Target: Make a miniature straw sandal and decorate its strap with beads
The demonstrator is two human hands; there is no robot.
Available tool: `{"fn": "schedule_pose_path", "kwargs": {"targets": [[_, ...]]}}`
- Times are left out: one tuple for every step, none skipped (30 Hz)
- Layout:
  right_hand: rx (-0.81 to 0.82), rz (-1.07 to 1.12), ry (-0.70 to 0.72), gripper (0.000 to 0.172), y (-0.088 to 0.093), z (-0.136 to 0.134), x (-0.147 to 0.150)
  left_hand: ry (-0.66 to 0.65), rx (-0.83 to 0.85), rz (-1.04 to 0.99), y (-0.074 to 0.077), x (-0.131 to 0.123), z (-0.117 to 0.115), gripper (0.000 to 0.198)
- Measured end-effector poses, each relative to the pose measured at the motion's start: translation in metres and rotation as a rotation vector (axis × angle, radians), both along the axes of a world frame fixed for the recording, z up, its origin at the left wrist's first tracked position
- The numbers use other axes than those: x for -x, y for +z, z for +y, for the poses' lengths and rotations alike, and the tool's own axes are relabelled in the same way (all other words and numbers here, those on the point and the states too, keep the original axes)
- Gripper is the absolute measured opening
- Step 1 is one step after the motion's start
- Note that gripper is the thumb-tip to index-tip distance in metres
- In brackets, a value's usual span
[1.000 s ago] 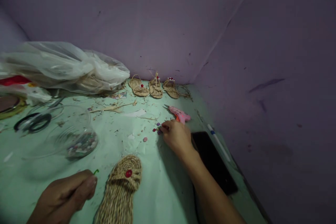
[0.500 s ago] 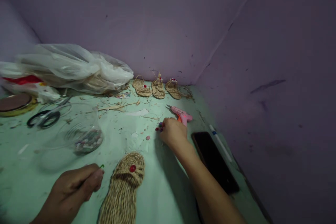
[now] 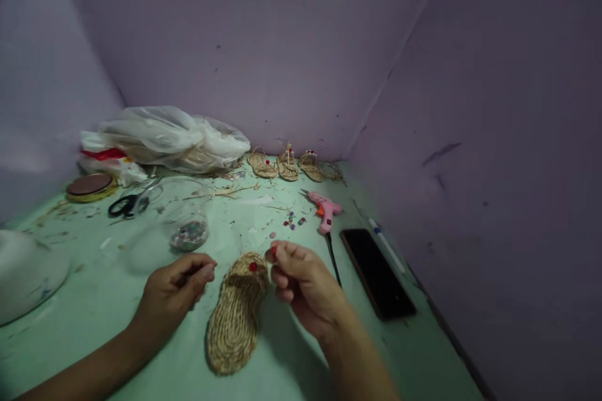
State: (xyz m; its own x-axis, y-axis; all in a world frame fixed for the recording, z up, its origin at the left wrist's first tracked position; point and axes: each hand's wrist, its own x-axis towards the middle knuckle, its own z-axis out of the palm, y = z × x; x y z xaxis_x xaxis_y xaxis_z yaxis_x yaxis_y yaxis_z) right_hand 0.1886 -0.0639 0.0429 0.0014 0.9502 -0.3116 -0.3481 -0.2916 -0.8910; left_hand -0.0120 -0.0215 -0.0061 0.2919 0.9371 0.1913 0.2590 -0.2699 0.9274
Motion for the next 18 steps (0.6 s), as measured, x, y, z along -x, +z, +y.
{"fn": "schedule_pose_path", "kwargs": {"targets": [[0.048, 0.243, 0.069, 0.029, -0.002, -0.01, 0.008, 0.004, -0.057, -0.028, 0.004, 0.0, -0.005, 0.014], [0.093, 0.406, 0.131, 0.03, -0.005, -0.017, 0.015, -0.004, -0.125, -0.052, 0.008, 0.0, -0.01, 0.01], [0.129, 0.517, 0.178, 0.03, -0.009, -0.023, 0.021, -0.022, -0.196, -0.073, 0.013, 0.0, -0.015, 0.008], [0.154, 0.595, 0.211, 0.028, -0.013, -0.026, 0.027, -0.046, -0.261, -0.09, 0.018, 0.0, -0.021, 0.008], [0.168, 0.654, 0.231, 0.027, -0.018, -0.028, 0.031, -0.072, -0.316, -0.107, 0.022, 0.001, -0.026, 0.009], [0.176, 0.697, 0.248, 0.027, -0.022, -0.029, 0.036, -0.094, -0.356, -0.123, 0.025, 0.001, -0.031, 0.011], [0.176, 0.721, 0.271, 0.026, -0.026, -0.029, 0.039, -0.111, -0.381, -0.132, 0.027, 0.001, -0.035, 0.012], [0.164, 0.728, 0.302, 0.026, -0.029, -0.029, 0.043, -0.13, -0.393, -0.133, 0.029, 0.002, -0.037, 0.013], [0.139, 0.719, 0.336, 0.025, -0.032, -0.028, 0.046, -0.148, -0.396, -0.127, 0.029, 0.002, -0.039, 0.015], [0.108, 0.697, 0.365, 0.025, -0.033, -0.028, 0.048, -0.163, -0.387, -0.114, 0.028, 0.001, -0.04, 0.015], [0.074, 0.668, 0.386, 0.025, -0.034, -0.028, 0.05, -0.172, -0.367, -0.093, 0.027, 0.001, -0.041, 0.016], [0.045, 0.636, 0.396, 0.025, -0.035, -0.028, 0.052, -0.177, -0.341, -0.069, 0.026, 0.001, -0.041, 0.016], [0.026, 0.604, 0.393, 0.026, -0.036, -0.029, 0.054, -0.178, -0.314, -0.047, 0.025, 0.0, -0.04, 0.016], [0.017, 0.573, 0.378, 0.026, -0.036, -0.029, 0.055, -0.177, -0.288, -0.031, 0.025, 0.0, -0.04, 0.016], [0.016, 0.54, 0.355, 0.026, -0.036, -0.03, 0.055, -0.178, -0.264, -0.024, 0.024, 0.0, -0.04, 0.017], [0.019, 0.507, 0.329, 0.026, -0.036, -0.03, 0.056, -0.181, -0.246, -0.032, 0.024, -0.001, -0.04, 0.017], [0.022, 0.48, 0.304, 0.026, -0.036, -0.03, 0.056, -0.182, -0.225, -0.054, 0.025, -0.001, -0.039, 0.017], [0.027, 0.462, 0.282, 0.027, -0.036, -0.03, 0.055, -0.178, -0.193, -0.087, 0.025, -0.002, -0.039, 0.016]]}}
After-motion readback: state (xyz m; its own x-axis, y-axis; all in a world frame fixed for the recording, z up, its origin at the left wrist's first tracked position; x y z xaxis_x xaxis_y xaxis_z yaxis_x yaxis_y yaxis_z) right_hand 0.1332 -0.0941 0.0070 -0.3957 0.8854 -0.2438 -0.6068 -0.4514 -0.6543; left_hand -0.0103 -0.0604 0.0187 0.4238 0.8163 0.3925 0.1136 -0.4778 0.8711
